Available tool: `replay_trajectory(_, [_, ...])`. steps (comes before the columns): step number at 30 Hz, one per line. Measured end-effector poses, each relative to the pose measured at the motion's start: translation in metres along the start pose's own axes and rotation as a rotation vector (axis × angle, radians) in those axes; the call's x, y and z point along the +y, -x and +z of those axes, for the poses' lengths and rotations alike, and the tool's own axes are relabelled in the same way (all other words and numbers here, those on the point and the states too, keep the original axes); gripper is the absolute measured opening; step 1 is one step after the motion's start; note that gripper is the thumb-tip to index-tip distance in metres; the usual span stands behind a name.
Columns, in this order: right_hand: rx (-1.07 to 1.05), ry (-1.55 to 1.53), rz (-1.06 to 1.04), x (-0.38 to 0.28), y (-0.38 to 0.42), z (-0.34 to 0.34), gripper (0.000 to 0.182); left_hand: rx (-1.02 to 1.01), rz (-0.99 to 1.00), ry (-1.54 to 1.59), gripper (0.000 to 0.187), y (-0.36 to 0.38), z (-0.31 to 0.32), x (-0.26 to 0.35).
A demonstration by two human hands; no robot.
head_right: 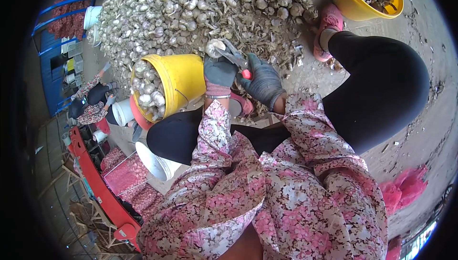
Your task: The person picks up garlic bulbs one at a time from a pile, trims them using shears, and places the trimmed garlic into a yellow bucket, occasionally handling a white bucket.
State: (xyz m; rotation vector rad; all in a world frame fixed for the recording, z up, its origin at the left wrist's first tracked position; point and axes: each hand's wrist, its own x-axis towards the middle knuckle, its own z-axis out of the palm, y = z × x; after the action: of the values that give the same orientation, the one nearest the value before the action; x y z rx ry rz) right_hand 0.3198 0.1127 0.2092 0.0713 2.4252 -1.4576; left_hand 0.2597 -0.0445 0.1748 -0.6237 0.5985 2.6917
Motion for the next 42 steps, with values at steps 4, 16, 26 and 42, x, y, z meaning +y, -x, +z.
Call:
replay_trajectory(4, [-0.016,0.020,0.009,0.004,-0.006,-0.001,0.070,-0.095,0.017,-0.107,0.035,0.002,0.000,-0.009])
replay_trajectory(16, [-0.084,0.053,0.024,0.021,0.005,0.006,0.045,0.086,0.122,-0.906,0.032,0.021,-0.008,-0.004])
replay_trajectory(26, [-0.083,0.085,0.043,0.064,-0.004,0.047,0.025,0.225,-0.199,-0.207,0.031,0.021,-0.040,-0.007])
replay_trajectory(42, [0.067,0.201,-0.205,0.026,0.004,0.009,0.046,0.122,0.277,-1.975,0.047,0.027,0.002,0.006])
